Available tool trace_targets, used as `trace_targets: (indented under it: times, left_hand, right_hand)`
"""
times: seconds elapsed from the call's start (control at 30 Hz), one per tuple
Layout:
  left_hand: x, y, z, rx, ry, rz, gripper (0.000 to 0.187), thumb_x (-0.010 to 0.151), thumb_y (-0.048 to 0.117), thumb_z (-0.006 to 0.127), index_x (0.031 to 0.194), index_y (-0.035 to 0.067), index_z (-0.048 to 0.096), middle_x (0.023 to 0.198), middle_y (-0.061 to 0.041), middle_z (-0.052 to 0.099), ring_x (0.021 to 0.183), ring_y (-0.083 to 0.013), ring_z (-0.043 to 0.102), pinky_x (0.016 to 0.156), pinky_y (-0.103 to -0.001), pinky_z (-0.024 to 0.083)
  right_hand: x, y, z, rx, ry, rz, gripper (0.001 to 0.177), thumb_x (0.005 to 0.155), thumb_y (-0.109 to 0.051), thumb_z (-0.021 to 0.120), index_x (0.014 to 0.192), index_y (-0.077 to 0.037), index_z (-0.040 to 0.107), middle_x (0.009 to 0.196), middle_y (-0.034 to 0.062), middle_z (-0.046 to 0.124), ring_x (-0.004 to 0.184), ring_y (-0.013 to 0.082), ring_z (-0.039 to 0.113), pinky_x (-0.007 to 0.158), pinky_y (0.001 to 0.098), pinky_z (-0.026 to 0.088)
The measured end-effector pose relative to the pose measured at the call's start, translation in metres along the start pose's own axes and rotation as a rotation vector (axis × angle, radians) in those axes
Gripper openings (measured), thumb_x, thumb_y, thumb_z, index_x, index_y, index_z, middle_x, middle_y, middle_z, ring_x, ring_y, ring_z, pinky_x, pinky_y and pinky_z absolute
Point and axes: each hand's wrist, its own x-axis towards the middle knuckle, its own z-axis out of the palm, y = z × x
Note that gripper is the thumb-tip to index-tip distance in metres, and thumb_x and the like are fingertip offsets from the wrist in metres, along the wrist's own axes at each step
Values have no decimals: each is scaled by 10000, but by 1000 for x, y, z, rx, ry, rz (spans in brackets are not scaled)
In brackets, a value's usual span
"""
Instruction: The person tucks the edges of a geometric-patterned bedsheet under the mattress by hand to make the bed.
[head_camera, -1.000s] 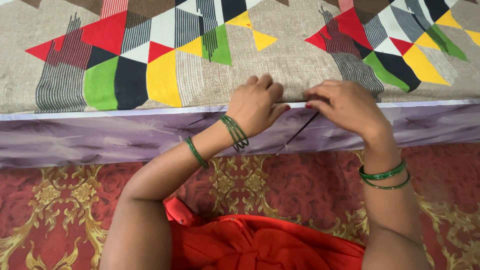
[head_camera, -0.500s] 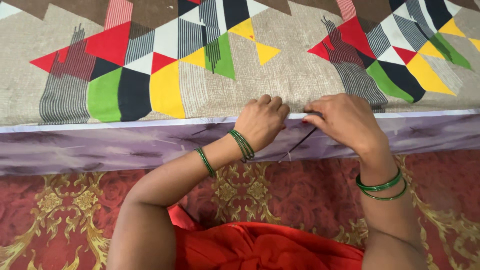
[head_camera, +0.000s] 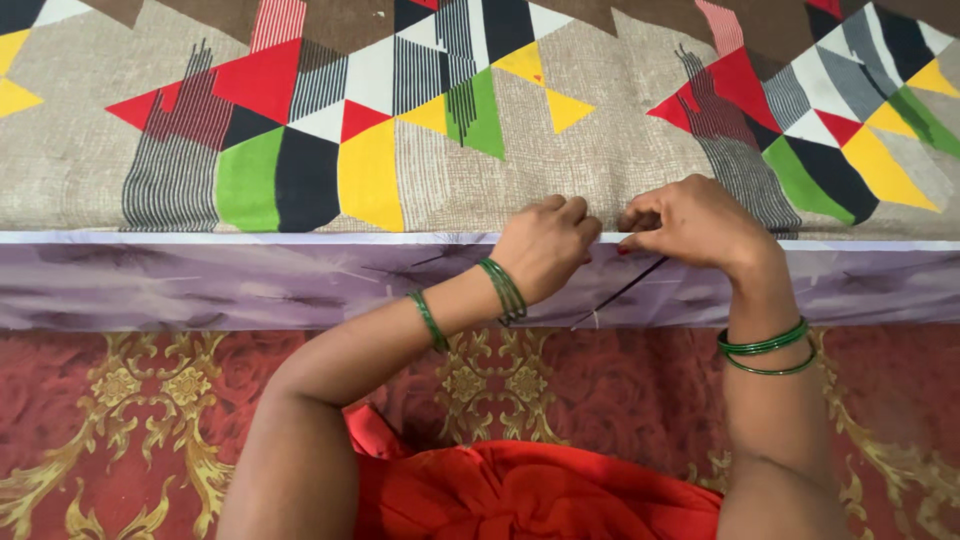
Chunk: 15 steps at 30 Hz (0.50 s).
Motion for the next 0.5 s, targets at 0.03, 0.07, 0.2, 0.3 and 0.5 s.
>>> trace_targets:
  times: [0.03, 0.07, 0.2, 0.3, 0.5]
  left_hand:
    - [0, 0, -4, 44, -33, -44, 243, 795, 273, 784, 937, 111, 671, 953, -65, 643, 927, -267, 650, 748, -408, 549]
    - [-1, 1, -10, 88, -66, -87, 262, 780, 289, 785, 933, 105, 677, 955, -77, 649, 922, -273, 652, 729, -413, 551]
    - [-12, -9, -33, 145, -232, -278, 358, 753, 372, 793, 949, 93, 685, 953, -102, 677, 931, -301, 659, 723, -451, 555]
    - [-19, -8, -34, 145, -185, -214, 362, 794, 364, 790, 974, 74, 670, 943, -103, 681, 935, -305, 673, 702, -452, 561]
    - [-21, -13, -28, 92, -199, -225, 397, 813, 363, 791, 1006, 43, 659, 943, -111, 678, 916, -309, 684, 689, -442, 571]
  right_hand:
    - [0, -1, -1, -2, -12, 14, 389, 667, -336, 884, 976, -117, 795, 830, 117, 769, 725, 280, 741, 680, 384, 557]
    - [0, -1, -2, -4, -6, 10, 383, 669, -338, 882, 972, -119, 796, 828, 113, 770, 723, 276, 741, 680, 381, 556]
    - [-6, -8, -2, 48, 9, 39, 328, 710, -312, 846, 970, -120, 791, 830, 88, 774, 717, 257, 753, 671, 381, 559]
    - [-15, -19, -4, -33, 69, 7, 270, 758, -298, 834, 967, -131, 797, 845, 92, 764, 769, 298, 734, 678, 409, 550]
    - [-15, -49, -2, -167, 202, -192, 254, 725, -269, 845, 906, -102, 783, 872, 78, 748, 843, 317, 708, 716, 433, 542]
